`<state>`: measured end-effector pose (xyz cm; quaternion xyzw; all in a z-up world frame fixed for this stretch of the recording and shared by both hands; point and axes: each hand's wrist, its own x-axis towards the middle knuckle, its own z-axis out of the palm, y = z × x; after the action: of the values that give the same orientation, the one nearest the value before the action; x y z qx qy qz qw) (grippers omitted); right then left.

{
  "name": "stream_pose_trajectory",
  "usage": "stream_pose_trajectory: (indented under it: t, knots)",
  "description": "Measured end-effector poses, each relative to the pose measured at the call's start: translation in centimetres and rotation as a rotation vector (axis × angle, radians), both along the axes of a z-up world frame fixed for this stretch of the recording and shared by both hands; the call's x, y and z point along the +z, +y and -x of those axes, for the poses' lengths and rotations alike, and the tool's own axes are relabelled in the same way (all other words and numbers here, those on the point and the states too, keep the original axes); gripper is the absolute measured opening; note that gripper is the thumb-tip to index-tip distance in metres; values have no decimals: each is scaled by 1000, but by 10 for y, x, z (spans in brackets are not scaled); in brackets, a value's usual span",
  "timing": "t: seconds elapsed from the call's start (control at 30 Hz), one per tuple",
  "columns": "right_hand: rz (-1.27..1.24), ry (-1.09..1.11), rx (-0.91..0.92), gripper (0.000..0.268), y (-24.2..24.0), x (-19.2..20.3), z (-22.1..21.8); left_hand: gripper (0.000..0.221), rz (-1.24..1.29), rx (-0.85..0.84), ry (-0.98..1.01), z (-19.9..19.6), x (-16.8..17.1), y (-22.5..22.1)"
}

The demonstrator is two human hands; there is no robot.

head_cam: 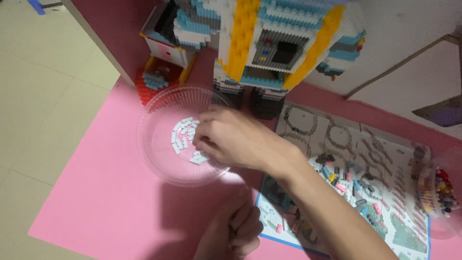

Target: Sorting and assembling miniature building blocks (nanoblocks) on a pink surface following an instruction manual.

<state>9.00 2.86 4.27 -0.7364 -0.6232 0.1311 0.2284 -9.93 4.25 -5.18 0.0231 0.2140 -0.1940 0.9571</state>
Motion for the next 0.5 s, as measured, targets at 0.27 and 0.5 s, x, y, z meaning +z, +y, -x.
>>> stream_pose_trajectory:
  t: [0.27,0.5]
  knots:
    - [152,-142,61,11,3,-12,2,55,-141,-102,-62,-4,18,11]
    - [87,10,-40,14,10,0,3,61,-10,-80,-71,-3,6,7]
